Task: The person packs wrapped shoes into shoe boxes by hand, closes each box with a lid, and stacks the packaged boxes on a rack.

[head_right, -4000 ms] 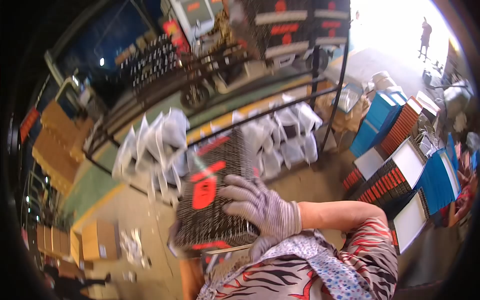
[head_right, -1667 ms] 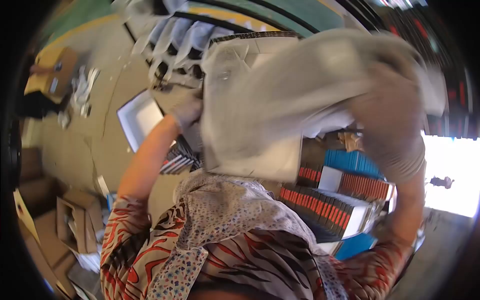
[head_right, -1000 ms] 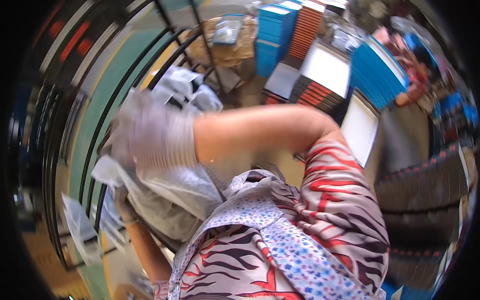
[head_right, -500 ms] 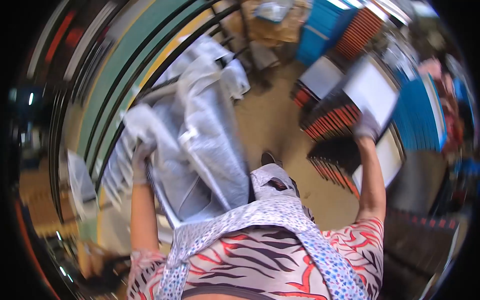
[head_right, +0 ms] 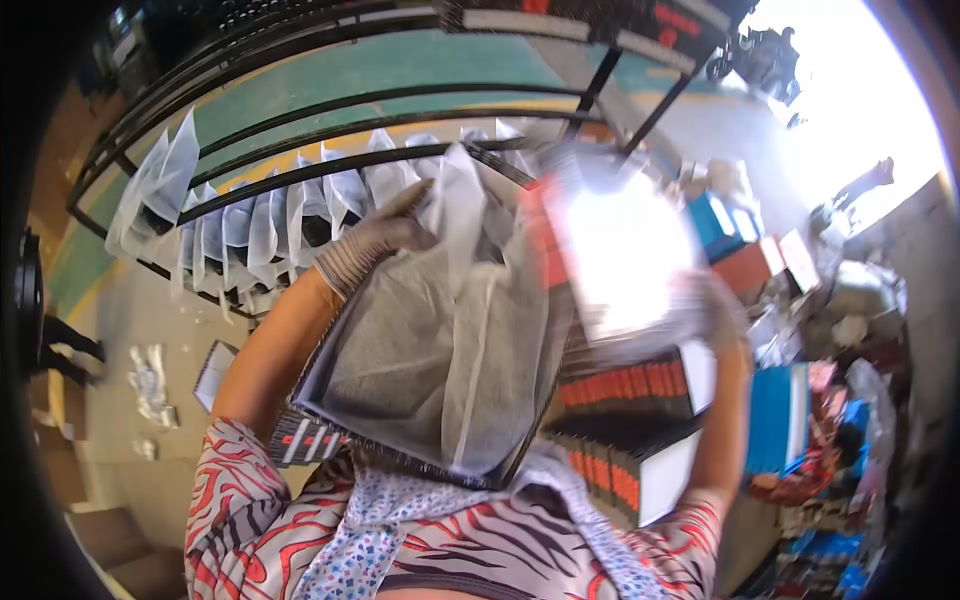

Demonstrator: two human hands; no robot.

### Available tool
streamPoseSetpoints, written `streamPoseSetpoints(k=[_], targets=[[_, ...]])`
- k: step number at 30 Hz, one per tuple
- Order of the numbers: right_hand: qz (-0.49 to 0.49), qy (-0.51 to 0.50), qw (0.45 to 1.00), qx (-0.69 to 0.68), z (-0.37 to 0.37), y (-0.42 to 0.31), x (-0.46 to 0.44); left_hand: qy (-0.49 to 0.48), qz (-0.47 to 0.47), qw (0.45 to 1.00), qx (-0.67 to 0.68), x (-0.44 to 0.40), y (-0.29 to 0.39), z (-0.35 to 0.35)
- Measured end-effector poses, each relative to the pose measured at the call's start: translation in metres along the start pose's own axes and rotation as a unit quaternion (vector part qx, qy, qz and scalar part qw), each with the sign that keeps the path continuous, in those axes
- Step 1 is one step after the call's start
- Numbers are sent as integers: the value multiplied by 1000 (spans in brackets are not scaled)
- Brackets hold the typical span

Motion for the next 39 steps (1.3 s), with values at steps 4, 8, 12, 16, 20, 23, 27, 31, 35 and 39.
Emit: streamPoseSetpoints(k=[4, 8, 12, 16, 20, 23, 27, 31, 35, 39], targets=[[70, -240, 968, 15, -181, -75, -24, -4, -81, 979, -187, 39, 42, -20], [206, -389, 893, 97, -308, -144, 11, 50, -102, 968, -223, 98, 60, 19], [132, -353, 901, 215, -363, -105, 0, -107, -41, 993, 20, 235, 28, 89], [102, -399, 808, 421, -428, 59, -11, -73, 88, 993, -35, 262, -21, 107], [42, -441, 853, 275, -447, 144, 19, 122, 12, 987, -100, 276, -82, 110], [-266, -429, 840, 199, -433, 93, 56, 159, -12, 987, -36, 275, -72, 115], [378, -452, 773, 234, -440, -27, 174, 285, 95, 925, 234, 294, -114, 154], [523, -415, 698, 257, -459, -58, 206, 270, 47, 868, 415, 310, -146, 150], [621, -347, 673, 202, -463, -108, 207, 358, -152, 896, 217, 280, -34, 137], [823, -189, 530, 82, -437, -184, 185, 155, -420, 841, 303, 227, 68, 138]])
Point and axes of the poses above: each hand's wrist, its own x-axis away from the middle knuckle, its own z-axis out of the back of the hand, y = z × x, the point moved 2 cm from there along -x, towards the middle knuckle, and after that the axes turned 3 degrees about -z, right-handed, at the moved point
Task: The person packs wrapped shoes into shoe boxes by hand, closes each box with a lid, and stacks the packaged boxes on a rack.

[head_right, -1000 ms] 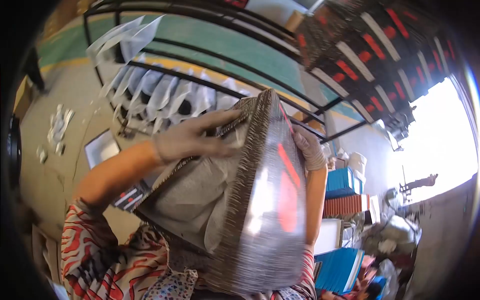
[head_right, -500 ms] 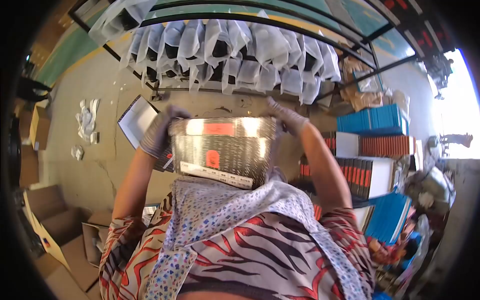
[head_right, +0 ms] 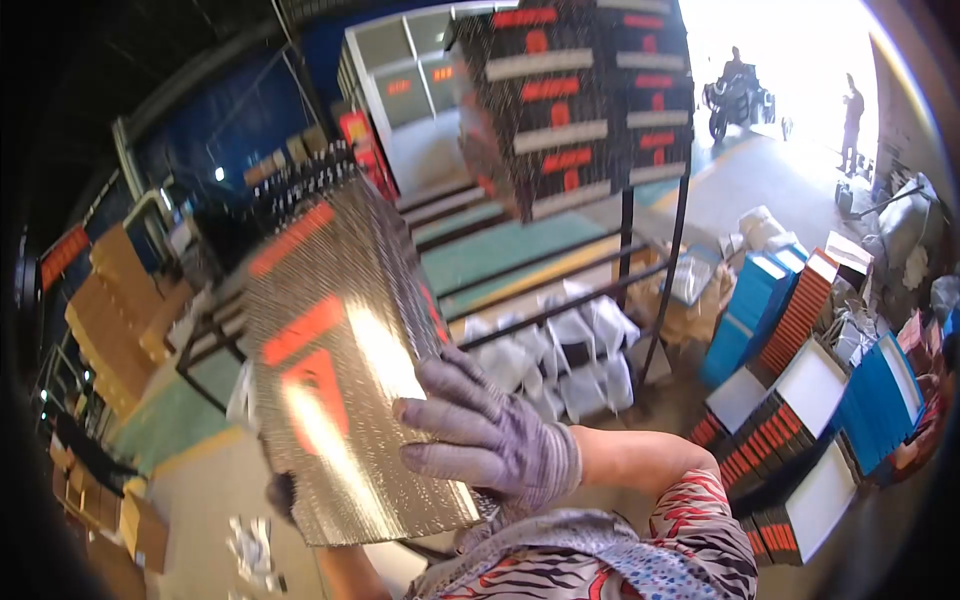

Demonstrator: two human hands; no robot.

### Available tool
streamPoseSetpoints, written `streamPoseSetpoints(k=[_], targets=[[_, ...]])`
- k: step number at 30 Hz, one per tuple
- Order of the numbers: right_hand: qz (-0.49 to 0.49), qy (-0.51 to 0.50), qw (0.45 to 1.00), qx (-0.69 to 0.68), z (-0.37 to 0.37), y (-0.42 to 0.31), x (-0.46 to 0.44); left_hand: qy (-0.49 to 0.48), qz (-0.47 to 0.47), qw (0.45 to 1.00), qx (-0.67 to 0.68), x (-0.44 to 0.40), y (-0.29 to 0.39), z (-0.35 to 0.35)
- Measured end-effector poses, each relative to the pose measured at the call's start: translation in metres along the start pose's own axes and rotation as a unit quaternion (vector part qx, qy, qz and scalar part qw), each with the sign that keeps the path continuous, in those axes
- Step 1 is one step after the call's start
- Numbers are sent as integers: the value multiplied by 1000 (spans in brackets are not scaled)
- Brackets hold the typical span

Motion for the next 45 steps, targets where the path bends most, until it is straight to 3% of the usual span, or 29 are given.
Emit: streamPoseSetpoints(k=[1, 3, 5, 6, 7, 9, 10, 11, 12, 15, 17, 18, 19, 20, 22, 23, 24, 25, 27, 28, 29, 30, 31, 32, 33, 35, 36, 42, 45], targets=[[17, 44, 999, -1, 19, 14, -8, -84, -79, 993, -18, -28, -7, -26], [47, 108, 993, 4, 59, 42, -27, -230, -196, 901, -312, -86, 16, -45], [83, 123, 987, 66, 114, 81, -61, -237, -286, 882, -289, -135, -13, -93], [91, 131, 982, 100, 145, 101, -83, -190, -306, 925, -123, -170, -42, -158], [78, 139, 979, 123, 176, 123, -108, -253, -424, 826, -273, -202, -50, -215], [-49, 242, 967, 63, 230, 167, -161, -273, -136, 950, -61, -268, -64, -283], [-85, 248, 961, 86, 261, 194, -180, -334, -43, 940, -61, -310, -72, -297], [-123, 252, 954, 106, 287, 224, -193, -291, -38, 954, -52, -321, -94, -324], [-120, 239, 958, 105, 308, 255, -198, -408, -41, 910, -67, -361, -116, -322], [-271, 192, 943, 25, 336, 321, -176, -264, -99, 885, -370, -387, -197, -322], [-338, 180, 795, 470, 326, 309, -151, -292, -152, 883, -335, -385, -225, -311], [-278, 224, 739, 572, 318, 311, -139, -317, -146, 894, -282, -382, -229, -307], [-230, 215, 781, 539, 312, 309, -129, -311, -146, 890, -299, -367, -225, -300], [-185, 200, 821, 502, 306, 306, -119, -293, -146, 890, -318, -354, -223, -284], [-275, 243, 884, 291, 238, 260, -91, -256, -236, 790, -504, -353, -248, -200], [-181, 323, 910, 186, 196, 245, -69, -219, -276, 742, -570, -336, -252, -156], [-189, 276, 912, 238, 158, 229, -37, -166, -334, 717, -589, -275, -241, -119], [-154, 155, 943, 250, 124, 217, -1, -243, -210, 652, -687, -237, -228, -73], [-70, -100, 969, 213, 51, 193, 66, -100, -99, 644, -752, -118, -200, 49], [-278, -237, 914, 176, 13, 189, 92, 7, 73, 656, -751, -54, -176, 112], [-352, -198, 908, 107, -29, 188, 111, 90, 27, 690, -718, 0, -130, 149], [-558, -239, 795, 8, -61, 194, 168, 225, 156, 549, -790, 55, -83, 203], [-659, -183, 712, -159, -91, 203, 220, 382, 233, 468, -762, 138, -38, 292], [-660, -189, 711, -154, -111, 195, 202, 466, 244, 329, -784, 156, 20, 269], [-594, -271, 750, -103, -133, 189, 170, 488, 178, 231, -823, 236, 53, 347], [-510, -369, 775, -47, -173, 185, 106, 564, 360, 189, -719, 234, 101, 320], [-498, -387, 774, -47, -198, 190, 77, 557, 363, 197, -720, 248, 109, 348], [-359, -290, 870, -172, -329, 222, -40, 555, 431, 361, -613, 330, 106, 500], [-396, -293, 865, -100, -425, 245, -147, 496, 457, 266, -689, 327, 109, 498]])
Point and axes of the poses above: each hand's wrist, its own x-axis away from the middle knuckle, its own z-axis out of the back of the hand, y = z × x, the point moved 2 cm from there along -x, towards the middle knuckle, and after that the axes turned 3 degrees about -z, right-handed, at the moved point
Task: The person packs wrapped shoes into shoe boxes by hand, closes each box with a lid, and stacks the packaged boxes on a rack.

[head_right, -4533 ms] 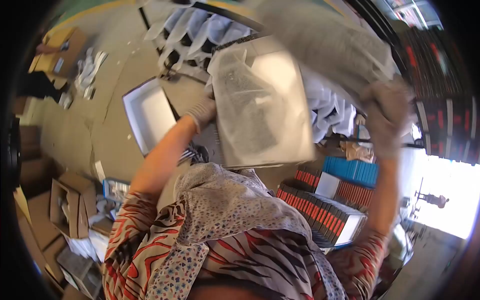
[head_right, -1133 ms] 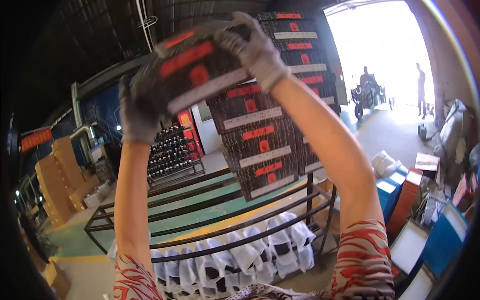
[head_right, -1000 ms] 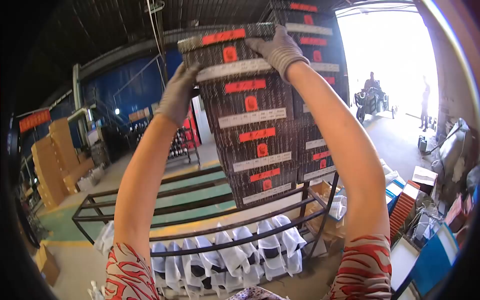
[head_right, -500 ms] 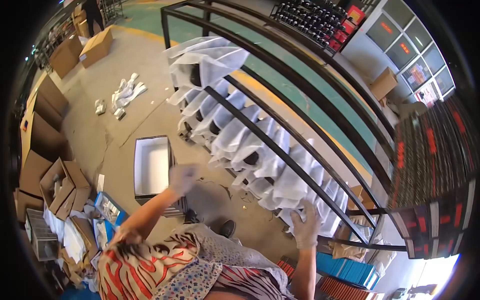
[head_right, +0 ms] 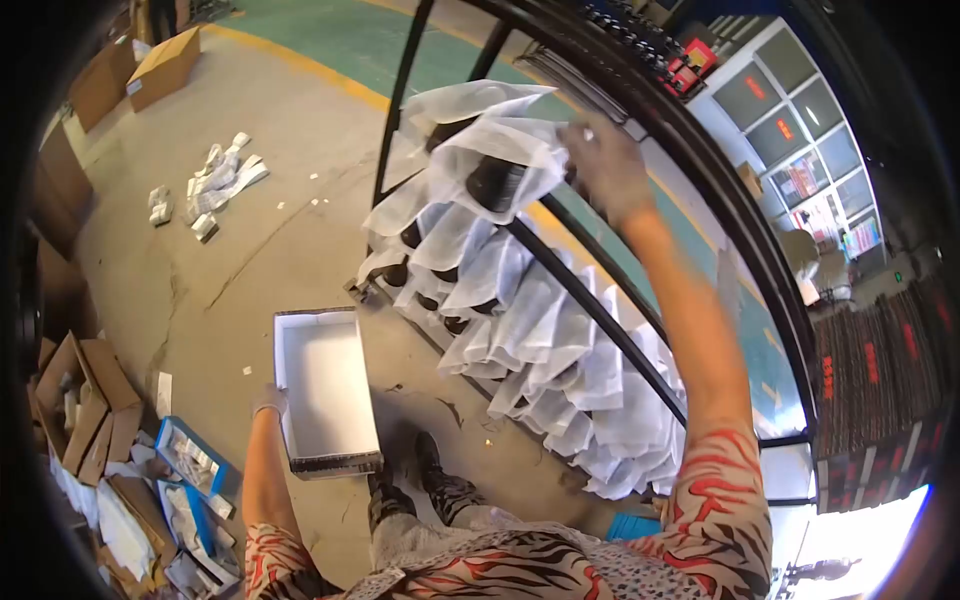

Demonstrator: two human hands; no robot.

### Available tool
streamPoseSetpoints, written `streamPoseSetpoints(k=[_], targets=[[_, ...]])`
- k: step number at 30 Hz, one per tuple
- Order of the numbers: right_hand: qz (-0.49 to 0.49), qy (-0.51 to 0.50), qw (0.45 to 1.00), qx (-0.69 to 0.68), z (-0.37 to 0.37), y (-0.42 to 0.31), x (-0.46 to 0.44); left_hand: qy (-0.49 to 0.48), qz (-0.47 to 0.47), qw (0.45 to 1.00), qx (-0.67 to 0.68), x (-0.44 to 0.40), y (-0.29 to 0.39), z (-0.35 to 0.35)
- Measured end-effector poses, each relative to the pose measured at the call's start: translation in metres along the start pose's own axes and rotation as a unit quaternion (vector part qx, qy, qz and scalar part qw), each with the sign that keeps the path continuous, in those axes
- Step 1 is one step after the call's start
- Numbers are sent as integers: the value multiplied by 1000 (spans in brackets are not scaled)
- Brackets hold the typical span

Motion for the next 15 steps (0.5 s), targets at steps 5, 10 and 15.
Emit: streamPoseSetpoints(k=[5, 10, 15], targets=[[-74, -133, 973, 175, -132, 62, -181, 120, -31, 973, 193, 100, -6, 60], [-70, -277, 938, 197, -149, 103, -208, 293, -220, 845, 389, 203, -5, 152], [-62, -205, 928, 305, -82, 177, -135, -26, 36, 895, 443, 267, 70, 197]])
Point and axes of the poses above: each hand's wrist, its own x-axis away from the middle knuckle, its own z-axis out of the back of the hand, y = z × x, the point moved 2 cm from there along -x, towards the middle knuckle, and after that the axes turned 3 degrees about -z, right-handed, at the moved point
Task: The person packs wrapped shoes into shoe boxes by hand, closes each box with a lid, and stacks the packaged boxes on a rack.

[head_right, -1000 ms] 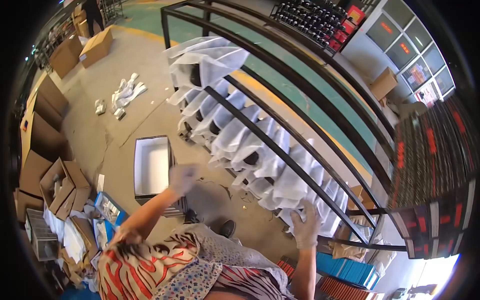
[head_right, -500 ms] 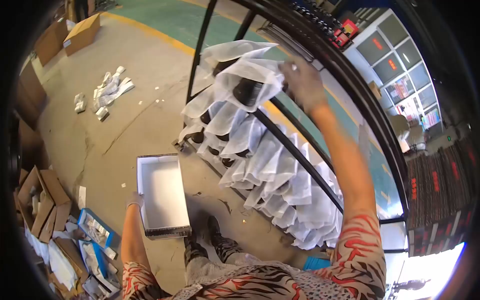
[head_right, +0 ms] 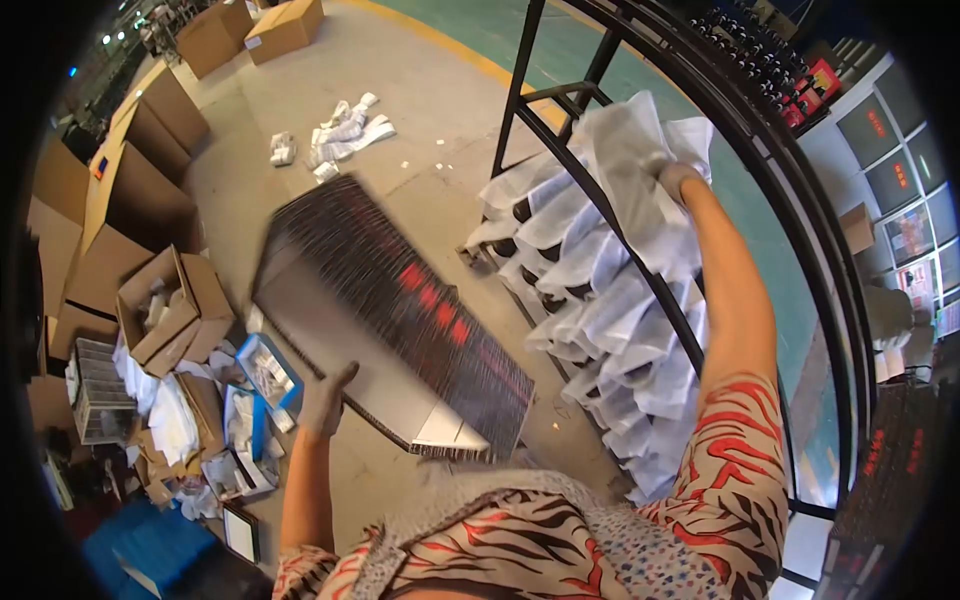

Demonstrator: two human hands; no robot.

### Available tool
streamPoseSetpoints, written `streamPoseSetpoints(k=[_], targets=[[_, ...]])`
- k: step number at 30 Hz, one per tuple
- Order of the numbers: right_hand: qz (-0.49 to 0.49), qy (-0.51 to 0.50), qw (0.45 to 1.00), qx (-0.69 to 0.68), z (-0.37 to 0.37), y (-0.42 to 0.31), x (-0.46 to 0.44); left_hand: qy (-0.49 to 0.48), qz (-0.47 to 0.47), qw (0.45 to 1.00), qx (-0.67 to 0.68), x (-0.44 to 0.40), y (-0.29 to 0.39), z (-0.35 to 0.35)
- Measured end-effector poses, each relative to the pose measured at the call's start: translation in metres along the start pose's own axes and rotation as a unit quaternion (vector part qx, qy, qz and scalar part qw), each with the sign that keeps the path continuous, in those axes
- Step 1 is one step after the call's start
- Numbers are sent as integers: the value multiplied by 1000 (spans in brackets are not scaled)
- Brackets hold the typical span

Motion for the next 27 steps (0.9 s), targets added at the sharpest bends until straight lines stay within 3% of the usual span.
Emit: streamPoseSetpoints(k=[1, 3, 4, 5, 6, 7, 8, 9, 10, 11, 13, 14, 15, 16, 18, 19, 21, 23, 24, 25, 27], targets=[[53, 19, 990, 126, 7, 9, 48, 9, 31, 993, 112, -4, -5, -18], [33, 93, 995, -28, 14, 5, 141, 17, 22, 993, 118, -47, -55, -63], [58, 102, 993, -13, 17, -15, 195, -30, -12, 998, 55, -44, -39, -87], [78, 105, 991, 2, 14, -35, 242, -21, -97, 987, 124, -63, -68, -131], [64, 86, 994, 13, -5, -41, 271, -80, -78, 993, 44, -85, -91, -174], [44, 58, 997, 17, -23, -46, 294, -189, -216, 918, -275, -59, -62, -195], [19, 33, 999, 19, -36, -45, 315, -206, -398, 734, -510, -31, -31, -215], [-38, 91, 993, -65, -32, -40, 337, -319, -375, 657, -571, -9, 2, -231], [-94, 155, 973, -142, -26, -31, 356, -342, -383, 644, -567, 6, 13, -225], [65, 249, 943, -209, -18, 4, 368, -401, -342, 711, -465, 17, 22, -217], [75, 269, 936, -213, 51, 5, 435, -483, -243, 802, -254, 18, 54, -200], [19, 175, 942, -285, 89, -14, 474, -516, -176, 825, -146, 21, 63, -193], [196, 229, 953, 18, 123, -36, 502, -540, -104, 834, -40, 26, 73, -189], [307, 221, 895, 236, 138, -68, 517, -552, -31, 831, 59, 30, 86, -186], [316, 37, 901, 296, 123, -90, 543, -571, -118, 810, 59, 48, 109, -182], [357, 12, 891, 282, 120, -90, 544, -573, -274, 770, -62, 66, 123, -170], [231, 116, 963, 80, 131, -37, 544, -561, -439, 678, -181, 108, 149, -153], [-2, 170, 979, -109, 103, 30, 544, -544, -389, 733, -125, 150, 149, -147], [-29, 211, 972, -100, 71, 44, 554, -562, -399, 710, -147, 161, 139, -152], [-54, 257, 961, -83, 51, 58, 562, -600, -332, 724, -72, 162, 130, -163], [-39, 204, 960, -187, 38, 79, 583, -684, -156, 710, 65, 138, 100, -200]])
Point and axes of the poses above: each hand's wrist, its own x-axis away from the middle knuckle, its own z-axis out of the back of the hand, y = z × x, the point moved 2 cm from there along -x, towards the middle knuckle, and after that the axes turned 3 degrees about -z, right-handed, at the moved point
